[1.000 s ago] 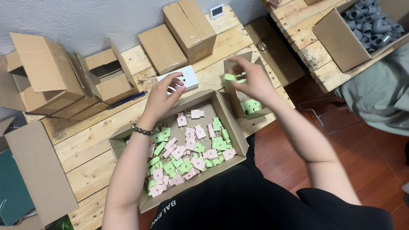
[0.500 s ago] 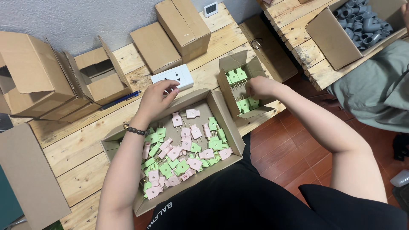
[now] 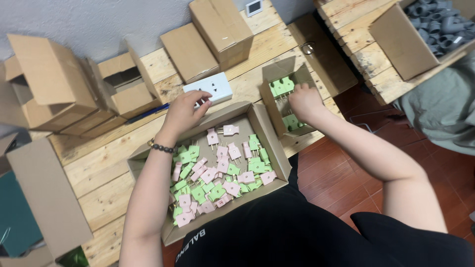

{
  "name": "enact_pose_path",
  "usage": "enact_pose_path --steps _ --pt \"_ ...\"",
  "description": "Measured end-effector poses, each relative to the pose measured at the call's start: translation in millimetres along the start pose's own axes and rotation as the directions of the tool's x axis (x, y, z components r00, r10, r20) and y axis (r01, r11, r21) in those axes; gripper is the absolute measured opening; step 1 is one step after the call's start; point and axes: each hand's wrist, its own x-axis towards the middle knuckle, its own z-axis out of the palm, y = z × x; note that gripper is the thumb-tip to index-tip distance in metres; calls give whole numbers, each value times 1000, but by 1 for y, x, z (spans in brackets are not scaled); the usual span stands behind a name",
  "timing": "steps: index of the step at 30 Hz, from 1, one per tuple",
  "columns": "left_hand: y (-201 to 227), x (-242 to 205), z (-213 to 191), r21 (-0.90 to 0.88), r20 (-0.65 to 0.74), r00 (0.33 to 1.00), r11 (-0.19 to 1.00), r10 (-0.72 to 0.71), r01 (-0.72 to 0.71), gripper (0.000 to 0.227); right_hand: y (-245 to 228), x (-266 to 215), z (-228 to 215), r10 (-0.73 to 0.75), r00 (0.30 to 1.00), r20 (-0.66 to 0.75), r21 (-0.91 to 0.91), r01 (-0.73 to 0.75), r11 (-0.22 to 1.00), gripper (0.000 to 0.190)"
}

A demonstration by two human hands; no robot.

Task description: The person picks small pink and green electrical components from a large box, tests each by inserting it into a white wall socket, and then places it into a smaller cardboard box. The process is repeated for multiple components throughout the clip.

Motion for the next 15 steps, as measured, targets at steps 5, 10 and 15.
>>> enact_pose_path --steps 5,10,15 --pt "14 -4 -40 69 -128 991 997 45 -36 17 -62 -1 -67 -65 818 -572 150 182 972 18" --pt "42 -23 -85 -53 -260 965 997 32 -48 20 -162 10 -122 -207 791 -576 340 462 819 48" --pt "47 -61 -102 99 175 959 973 -222 207 36 -211 60 -75 -361 715 -598 155 546 824 54"
